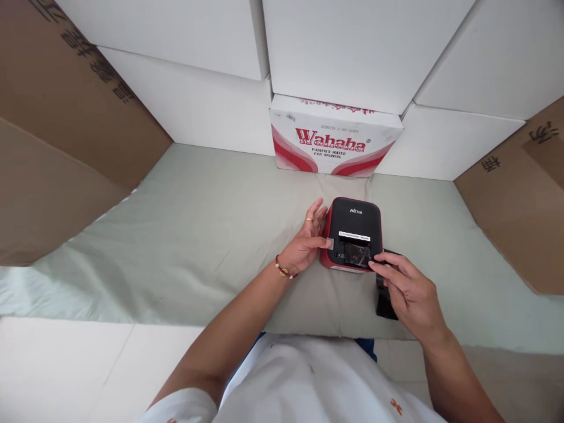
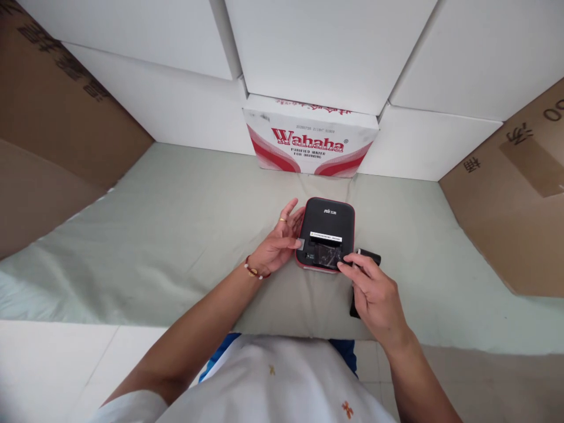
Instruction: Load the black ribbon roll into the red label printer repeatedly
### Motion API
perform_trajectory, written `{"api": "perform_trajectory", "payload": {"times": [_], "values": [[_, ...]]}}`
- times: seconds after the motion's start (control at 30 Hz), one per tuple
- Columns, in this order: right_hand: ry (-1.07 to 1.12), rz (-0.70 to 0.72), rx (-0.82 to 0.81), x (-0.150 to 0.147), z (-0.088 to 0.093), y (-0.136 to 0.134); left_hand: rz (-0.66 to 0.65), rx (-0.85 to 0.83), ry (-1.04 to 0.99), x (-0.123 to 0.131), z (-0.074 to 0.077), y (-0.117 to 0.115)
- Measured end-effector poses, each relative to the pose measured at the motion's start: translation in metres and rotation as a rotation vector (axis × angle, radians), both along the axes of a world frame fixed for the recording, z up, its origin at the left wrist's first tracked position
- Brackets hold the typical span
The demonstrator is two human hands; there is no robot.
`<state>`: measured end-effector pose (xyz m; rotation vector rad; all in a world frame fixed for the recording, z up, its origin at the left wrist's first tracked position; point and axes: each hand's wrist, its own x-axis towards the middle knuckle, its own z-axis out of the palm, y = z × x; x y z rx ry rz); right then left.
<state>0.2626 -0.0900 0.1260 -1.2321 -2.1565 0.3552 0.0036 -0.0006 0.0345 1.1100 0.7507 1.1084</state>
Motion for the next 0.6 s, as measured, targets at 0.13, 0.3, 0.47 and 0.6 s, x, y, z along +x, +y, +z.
{"api": "perform_trajectory", "payload": {"times": [0.13,0.3,0.47,0.6], "values": [[-0.022,0.012,0.077,-0.003,0.002,0.005,0.004,-0.092,-0.16,0.003,-0.009,-0.004],[-0.062,0.027,0.169,-0.004,0.01,0.012,0.046,-0.048,-0.342,0.014,-0.011,-0.008],[0.092,0.076,-0.075,-0.004,0.023,0.05,0.068,-0.061,-0.358,0.017,-0.011,-0.009],[-0.227,-0.031,-0.296,-0.022,0.031,0.104,0.071,-0.067,-0.357,0.015,-0.011,-0.009]]}}
